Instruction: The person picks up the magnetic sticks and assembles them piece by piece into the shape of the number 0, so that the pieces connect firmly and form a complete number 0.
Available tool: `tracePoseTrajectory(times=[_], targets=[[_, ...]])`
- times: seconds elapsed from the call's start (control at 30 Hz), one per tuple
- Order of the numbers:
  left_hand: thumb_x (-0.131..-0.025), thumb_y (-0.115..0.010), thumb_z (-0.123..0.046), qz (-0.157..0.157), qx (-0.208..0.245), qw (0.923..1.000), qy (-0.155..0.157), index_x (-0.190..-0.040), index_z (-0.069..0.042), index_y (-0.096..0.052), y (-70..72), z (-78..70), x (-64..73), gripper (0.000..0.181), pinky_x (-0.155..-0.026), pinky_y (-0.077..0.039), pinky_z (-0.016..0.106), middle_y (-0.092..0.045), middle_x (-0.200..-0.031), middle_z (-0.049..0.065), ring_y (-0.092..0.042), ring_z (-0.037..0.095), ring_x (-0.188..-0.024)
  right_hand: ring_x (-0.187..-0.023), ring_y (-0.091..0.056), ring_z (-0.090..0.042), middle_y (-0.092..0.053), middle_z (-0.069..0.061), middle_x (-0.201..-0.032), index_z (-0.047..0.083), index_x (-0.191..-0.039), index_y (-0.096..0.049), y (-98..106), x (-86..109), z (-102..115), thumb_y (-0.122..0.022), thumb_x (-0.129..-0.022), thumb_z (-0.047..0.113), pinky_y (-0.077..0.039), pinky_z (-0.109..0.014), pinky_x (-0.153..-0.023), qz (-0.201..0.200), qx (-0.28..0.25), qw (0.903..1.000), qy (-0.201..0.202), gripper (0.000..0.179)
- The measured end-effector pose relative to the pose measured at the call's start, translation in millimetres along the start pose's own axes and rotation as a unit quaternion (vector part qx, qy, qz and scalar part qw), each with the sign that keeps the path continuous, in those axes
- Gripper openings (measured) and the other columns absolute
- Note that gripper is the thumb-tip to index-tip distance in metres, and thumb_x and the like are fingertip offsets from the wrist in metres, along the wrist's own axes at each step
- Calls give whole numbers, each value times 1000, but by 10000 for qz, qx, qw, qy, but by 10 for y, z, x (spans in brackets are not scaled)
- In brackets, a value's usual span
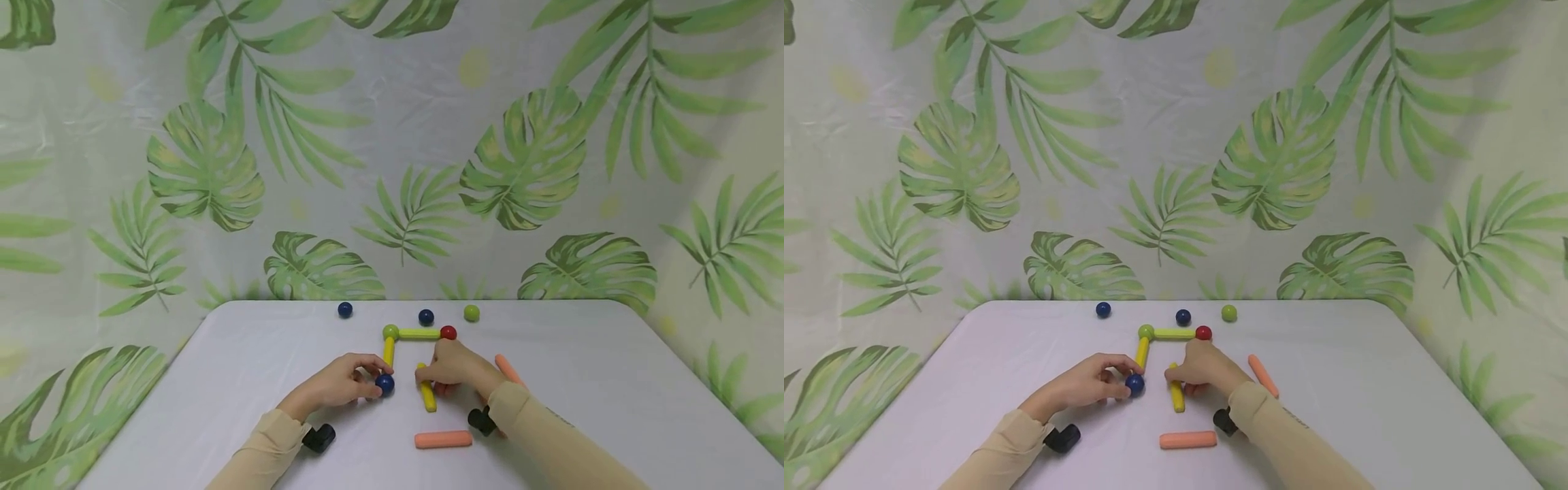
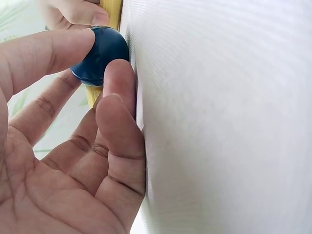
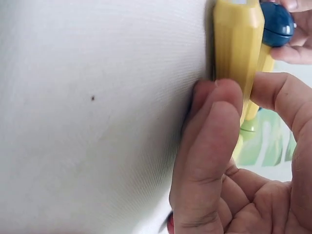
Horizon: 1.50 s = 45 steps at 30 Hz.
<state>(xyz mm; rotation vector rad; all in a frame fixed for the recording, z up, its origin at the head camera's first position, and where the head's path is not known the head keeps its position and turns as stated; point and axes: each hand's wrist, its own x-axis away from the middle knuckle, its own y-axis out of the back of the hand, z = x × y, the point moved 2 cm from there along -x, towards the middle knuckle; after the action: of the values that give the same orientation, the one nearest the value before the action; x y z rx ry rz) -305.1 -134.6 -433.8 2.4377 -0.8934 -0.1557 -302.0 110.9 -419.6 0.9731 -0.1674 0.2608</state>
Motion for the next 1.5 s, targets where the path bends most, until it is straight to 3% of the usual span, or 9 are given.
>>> tracePoseTrajectory(times=[0.6, 1.0, 1.5], targets=[[-96, -77, -9, 59, -3, 10000, 2, -131, -13, -73, 57, 32, -1, 35, -62, -49, 27, -68, -119, 9, -59, 14, -74, -55, -65, -9, -70, -2, -69, 8, -86, -76, -7, 237, 97, -80, -96, 33, -58, -21, -61, 555, -928, 9941, 80, 27], [-98, -76, -7, 79, 53, 10000, 3, -130, -13, -74, 22, 12, -6, 33, -63, -47, 26, -68, -118, 9, -57, 14, -75, -54, -66, -6, -72, -2, -68, 7, -84, -75, -129, 439, 134, -81, -96, 30, -57, -20, -59, 865, -1304, 9872, 321, 26], [-98, -75, -4, 40, 115, 9999, -11, -130, -11, -74, 5, 17, -3, 33, -62, -46, 25, -68, -117, 9, -58, 13, -72, -58, -71, -6, -77, -4, -73, 6, -90, -77, -271, 464, 277, -80, -98, 32, -57, -18, -61, 1347, -1885, 9719, 422, 27]])
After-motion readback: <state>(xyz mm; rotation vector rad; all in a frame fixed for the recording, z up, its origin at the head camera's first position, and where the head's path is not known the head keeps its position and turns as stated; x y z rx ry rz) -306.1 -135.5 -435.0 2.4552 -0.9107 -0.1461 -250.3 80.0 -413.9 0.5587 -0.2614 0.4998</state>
